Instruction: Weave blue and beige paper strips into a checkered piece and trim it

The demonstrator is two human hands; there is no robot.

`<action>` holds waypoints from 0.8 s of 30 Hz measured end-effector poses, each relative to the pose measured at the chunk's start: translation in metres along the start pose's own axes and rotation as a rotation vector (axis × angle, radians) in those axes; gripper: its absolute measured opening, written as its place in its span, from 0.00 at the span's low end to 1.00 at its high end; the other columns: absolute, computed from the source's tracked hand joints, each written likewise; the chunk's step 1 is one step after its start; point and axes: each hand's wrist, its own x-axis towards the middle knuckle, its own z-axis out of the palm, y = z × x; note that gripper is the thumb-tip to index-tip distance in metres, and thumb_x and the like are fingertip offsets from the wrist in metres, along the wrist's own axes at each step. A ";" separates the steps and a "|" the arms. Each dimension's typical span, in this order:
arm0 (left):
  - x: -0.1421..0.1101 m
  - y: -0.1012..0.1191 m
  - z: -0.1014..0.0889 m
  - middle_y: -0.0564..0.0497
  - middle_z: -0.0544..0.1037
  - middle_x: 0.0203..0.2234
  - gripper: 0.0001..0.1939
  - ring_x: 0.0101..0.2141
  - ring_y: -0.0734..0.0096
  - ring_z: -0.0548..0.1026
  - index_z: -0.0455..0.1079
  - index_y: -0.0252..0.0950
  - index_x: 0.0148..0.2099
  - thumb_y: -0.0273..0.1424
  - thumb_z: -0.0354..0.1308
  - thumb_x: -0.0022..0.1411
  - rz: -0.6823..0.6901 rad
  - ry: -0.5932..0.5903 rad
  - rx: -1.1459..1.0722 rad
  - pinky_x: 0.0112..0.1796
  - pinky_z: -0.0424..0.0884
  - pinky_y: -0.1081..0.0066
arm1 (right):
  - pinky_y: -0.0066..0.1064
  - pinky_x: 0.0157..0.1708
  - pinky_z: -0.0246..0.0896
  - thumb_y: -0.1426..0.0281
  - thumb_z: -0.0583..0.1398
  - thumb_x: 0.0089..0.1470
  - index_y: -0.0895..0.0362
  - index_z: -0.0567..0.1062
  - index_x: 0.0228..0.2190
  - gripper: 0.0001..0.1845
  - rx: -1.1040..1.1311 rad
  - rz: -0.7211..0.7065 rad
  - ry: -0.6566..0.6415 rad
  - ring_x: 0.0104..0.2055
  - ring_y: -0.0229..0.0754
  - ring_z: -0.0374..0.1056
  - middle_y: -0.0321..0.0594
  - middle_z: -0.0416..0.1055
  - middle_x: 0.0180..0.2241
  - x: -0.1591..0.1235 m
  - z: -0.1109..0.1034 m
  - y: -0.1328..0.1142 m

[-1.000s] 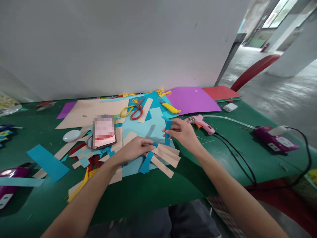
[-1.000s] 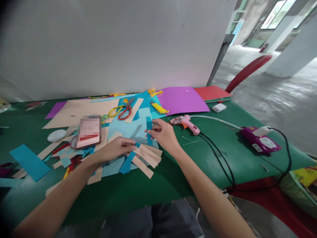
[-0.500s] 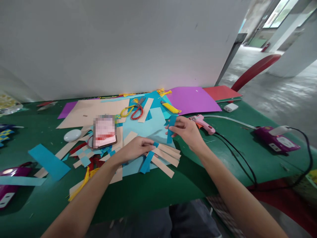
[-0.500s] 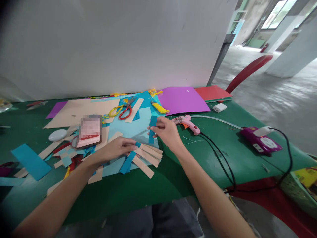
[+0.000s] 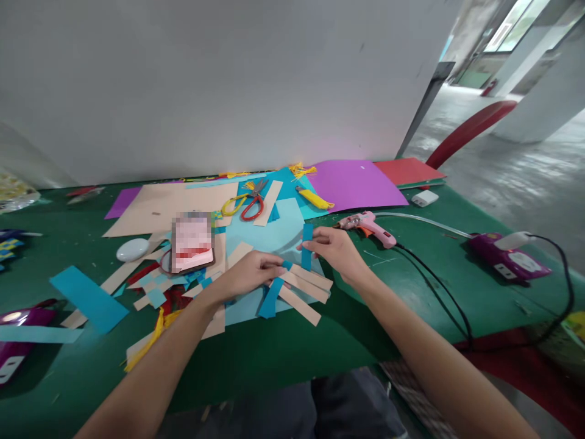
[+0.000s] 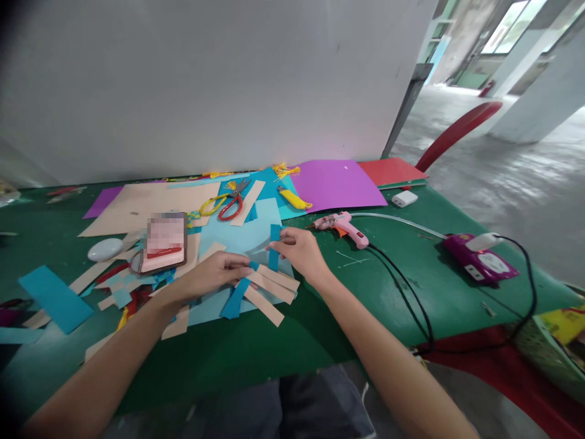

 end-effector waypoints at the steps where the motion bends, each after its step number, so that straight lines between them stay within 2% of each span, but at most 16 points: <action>1: 0.000 0.000 0.000 0.55 0.69 0.20 0.13 0.22 0.75 0.64 0.73 0.33 0.36 0.39 0.58 0.58 0.002 -0.006 -0.003 0.27 0.63 0.74 | 0.30 0.27 0.67 0.69 0.63 0.45 0.56 0.65 0.23 0.10 0.032 0.015 -0.004 0.31 0.42 0.73 0.41 0.77 0.26 0.000 0.000 0.000; 7: 0.002 -0.005 0.001 0.52 0.74 0.25 0.15 0.26 0.72 0.68 0.74 0.34 0.39 0.40 0.59 0.58 0.001 0.033 -0.007 0.29 0.65 0.74 | 0.32 0.31 0.72 0.69 0.65 0.43 0.58 0.71 0.25 0.08 0.160 0.127 -0.001 0.29 0.39 0.73 0.42 0.77 0.27 -0.001 -0.001 -0.002; 11: 0.001 -0.008 -0.001 0.51 0.76 0.27 0.17 0.25 0.74 0.69 0.74 0.35 0.43 0.42 0.59 0.58 -0.013 0.048 0.023 0.27 0.66 0.75 | 0.31 0.29 0.73 0.71 0.64 0.44 0.59 0.73 0.28 0.07 0.175 0.150 0.023 0.26 0.37 0.71 0.41 0.77 0.27 -0.001 -0.002 -0.002; 15: 0.003 -0.010 -0.002 0.48 0.79 0.33 0.18 0.30 0.68 0.74 0.75 0.35 0.44 0.43 0.60 0.57 0.011 0.064 0.049 0.29 0.68 0.74 | 0.31 0.28 0.73 0.73 0.63 0.44 0.59 0.73 0.30 0.06 0.191 0.161 0.036 0.23 0.36 0.70 0.40 0.76 0.27 0.000 -0.003 0.000; 19: 0.004 -0.012 -0.002 0.47 0.80 0.36 0.17 0.36 0.63 0.76 0.75 0.35 0.43 0.42 0.61 0.56 0.047 0.066 0.042 0.34 0.71 0.71 | 0.31 0.30 0.73 0.73 0.63 0.43 0.59 0.74 0.31 0.09 0.205 0.149 0.023 0.26 0.37 0.71 0.39 0.76 0.27 0.001 -0.002 0.003; 24: 0.004 -0.013 -0.003 0.47 0.80 0.36 0.17 0.37 0.61 0.77 0.75 0.35 0.43 0.41 0.63 0.55 0.042 0.104 0.037 0.35 0.72 0.71 | 0.32 0.32 0.73 0.74 0.64 0.40 0.58 0.72 0.30 0.11 0.183 0.136 -0.021 0.30 0.39 0.72 0.36 0.73 0.25 0.001 0.000 0.004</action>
